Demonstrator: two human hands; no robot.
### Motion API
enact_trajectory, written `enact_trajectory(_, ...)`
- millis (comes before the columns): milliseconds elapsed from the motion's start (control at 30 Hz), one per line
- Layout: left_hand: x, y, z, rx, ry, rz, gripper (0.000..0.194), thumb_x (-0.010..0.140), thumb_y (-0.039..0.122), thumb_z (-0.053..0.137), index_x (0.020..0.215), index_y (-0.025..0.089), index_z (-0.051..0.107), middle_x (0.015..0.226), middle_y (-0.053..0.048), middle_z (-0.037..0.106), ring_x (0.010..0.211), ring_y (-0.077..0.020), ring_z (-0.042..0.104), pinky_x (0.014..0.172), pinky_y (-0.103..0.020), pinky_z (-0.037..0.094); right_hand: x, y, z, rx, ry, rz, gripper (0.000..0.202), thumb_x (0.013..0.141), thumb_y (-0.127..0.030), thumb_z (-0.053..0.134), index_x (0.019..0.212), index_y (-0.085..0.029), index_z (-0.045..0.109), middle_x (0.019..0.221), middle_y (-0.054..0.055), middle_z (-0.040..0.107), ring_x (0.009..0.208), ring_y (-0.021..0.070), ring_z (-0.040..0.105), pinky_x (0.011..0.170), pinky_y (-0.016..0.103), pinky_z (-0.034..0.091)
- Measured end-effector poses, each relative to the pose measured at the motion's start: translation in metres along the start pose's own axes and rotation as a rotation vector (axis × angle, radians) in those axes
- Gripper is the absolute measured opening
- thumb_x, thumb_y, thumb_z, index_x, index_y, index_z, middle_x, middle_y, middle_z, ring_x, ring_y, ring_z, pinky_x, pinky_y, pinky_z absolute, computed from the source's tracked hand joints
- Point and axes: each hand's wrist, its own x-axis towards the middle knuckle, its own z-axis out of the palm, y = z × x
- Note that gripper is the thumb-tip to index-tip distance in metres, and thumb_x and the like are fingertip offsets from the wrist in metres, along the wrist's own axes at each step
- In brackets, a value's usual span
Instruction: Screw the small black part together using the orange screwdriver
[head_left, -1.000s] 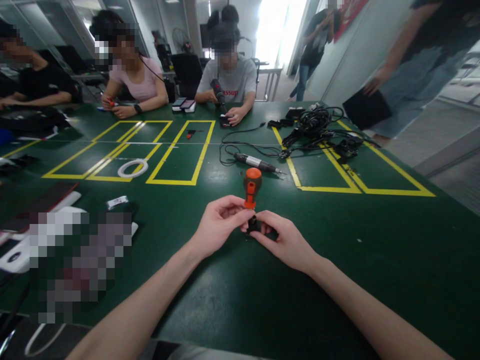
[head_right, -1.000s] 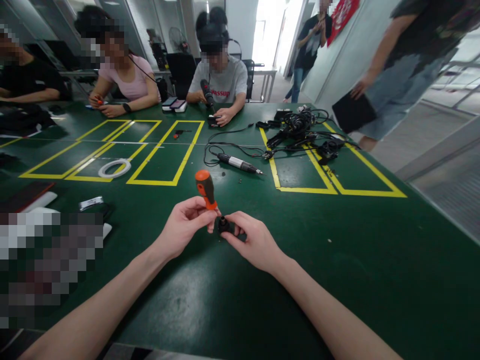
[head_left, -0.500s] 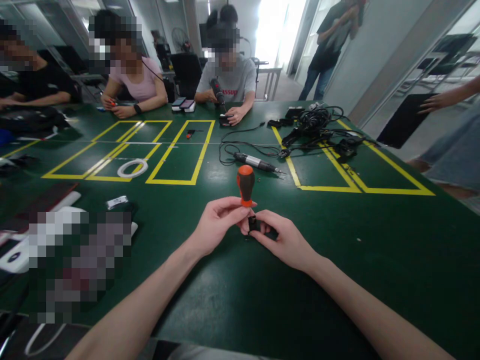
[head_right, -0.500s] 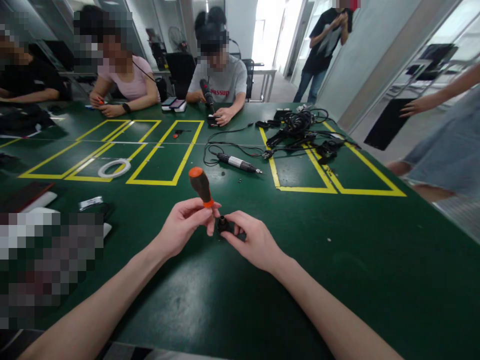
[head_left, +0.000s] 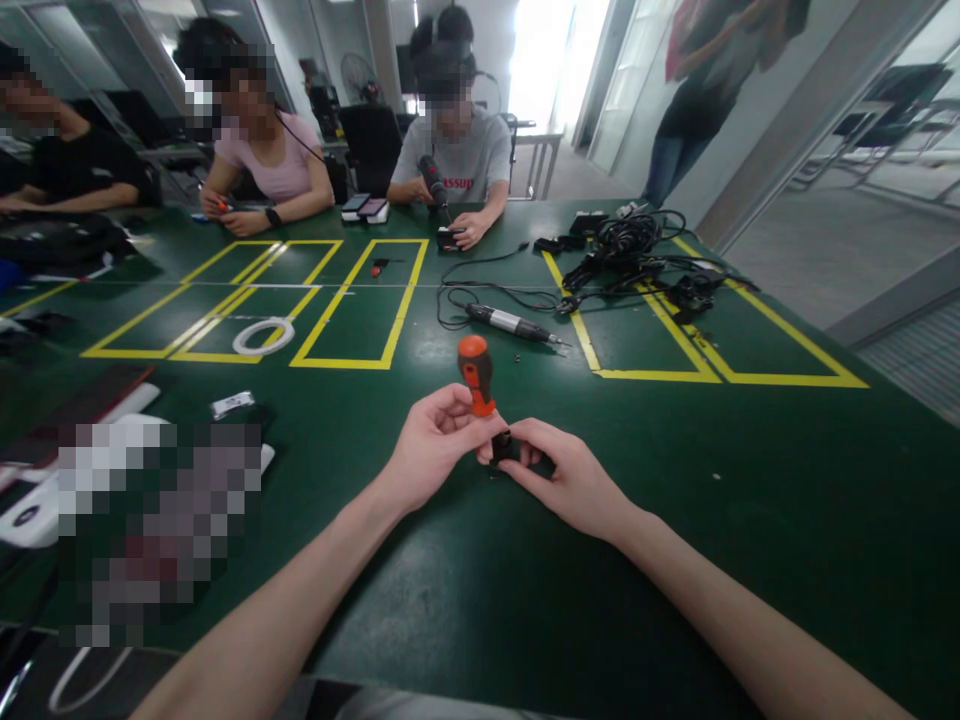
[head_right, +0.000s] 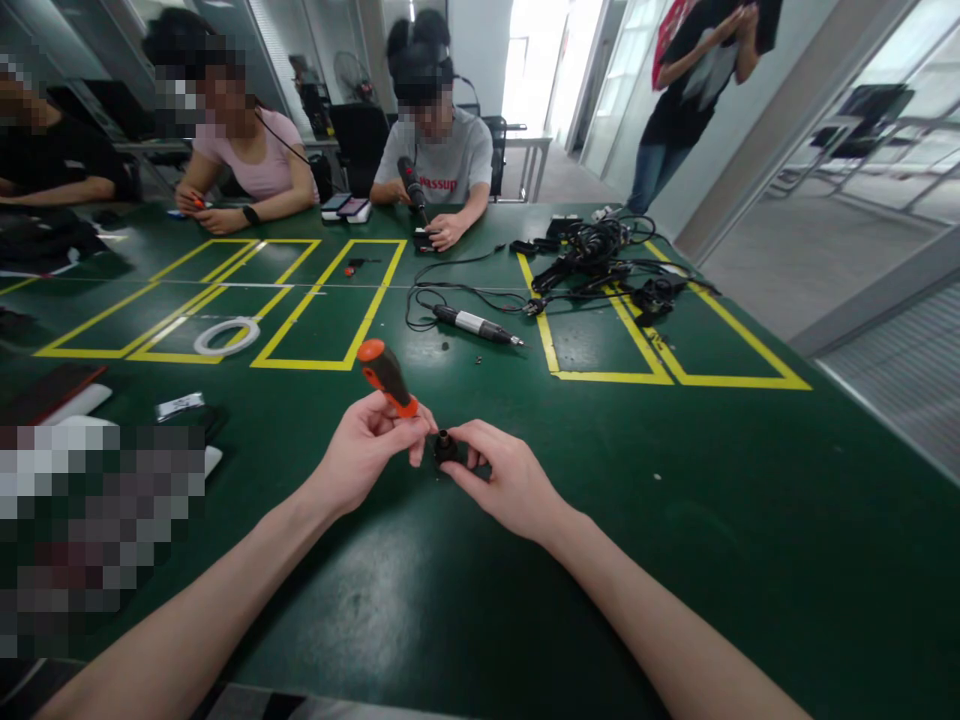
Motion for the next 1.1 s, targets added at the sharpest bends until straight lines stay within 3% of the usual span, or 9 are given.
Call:
enact_trajectory(100, -0.0001, -0.0007, -0.0008, -0.056, -0.013, 0.006, 0.040, 0.074, 0.040, 0.092, 0.084, 0.014, 0.063, 0.076, 0.000, 0.072, 0.052, -0.0077, 0.061, 0.054, -0.021, 0.051, -0.0002, 0.0002, 0.0001, 0.000, -0.009, 0.000, 0.012, 0.098, -0.020, 0.061, 0.109, -0.020, 0.066, 0.089, 0.004, 0.064, 0.073, 0.0166, 0.058, 0.067, 0.029, 0.049)
enact_trajectory(200, -0.0006, -0.0009, -0.0015, -0.083, -0.054, -0.008, 0.036, 0.077, 0.040, 0.089, 0.092, 0.013, 0.072, 0.079, -0.002, 0.072, 0.055, -0.0092, 0.063, 0.057, -0.023, 0.051, -0.0002, 0.0007, 0.0007, 0.001, -0.007, -0.003, 0.012, 0.098, -0.020, 0.061, 0.110, -0.020, 0.066, 0.089, 0.004, 0.064, 0.073, 0.0167, 0.058, 0.067, 0.029, 0.048)
enact_trajectory(400, -0.0010, -0.0022, -0.0026, 0.048, -0.059, 0.017, 0.035, 0.084, 0.046, 0.082, 0.092, 0.012, 0.081, 0.065, -0.001, 0.065, 0.057, -0.0091, 0.056, 0.065, -0.027, 0.051, -0.0004, 0.0020, 0.0023, 0.002, 0.008, -0.008, 0.013, 0.098, -0.022, 0.062, 0.111, -0.021, 0.066, 0.090, 0.004, 0.065, 0.072, 0.0167, 0.058, 0.066, 0.029, 0.049)
enact_trajectory(633, 0.0003, -0.0017, -0.0024, 0.035, 0.017, 0.006, 0.036, 0.073, 0.043, 0.091, 0.084, 0.013, 0.075, 0.075, -0.001, 0.072, 0.053, -0.0060, 0.055, 0.058, -0.023, 0.051, -0.0003, 0.0012, 0.0007, 0.008, 0.007, -0.008, 0.013, 0.099, -0.022, 0.062, 0.111, -0.020, 0.065, 0.089, 0.003, 0.064, 0.073, 0.0171, 0.059, 0.067, 0.029, 0.050)
enact_trajectory(867, 0.0005, 0.0006, 0.0009, -0.028, -0.001, -0.021, 0.040, 0.066, 0.030, 0.096, 0.074, 0.014, 0.061, 0.069, 0.003, 0.066, 0.046, -0.0052, 0.057, 0.048, -0.019, 0.048, -0.0005, 0.0012, 0.0004, 0.011, 0.004, -0.017, 0.014, 0.097, -0.018, 0.064, 0.111, -0.020, 0.066, 0.090, 0.003, 0.064, 0.073, 0.0163, 0.059, 0.068, 0.028, 0.051)
enact_trajectory(1100, -0.0015, 0.0022, -0.0011, -0.041, -0.052, -0.016, 0.036, 0.072, 0.035, 0.093, 0.081, 0.012, 0.066, 0.075, -0.001, 0.072, 0.050, -0.0064, 0.059, 0.053, -0.021, 0.051, -0.0006, 0.0003, 0.0005, 0.015, 0.011, -0.004, 0.015, 0.097, -0.020, 0.063, 0.111, -0.020, 0.066, 0.091, 0.004, 0.066, 0.073, 0.0171, 0.060, 0.067, 0.029, 0.051)
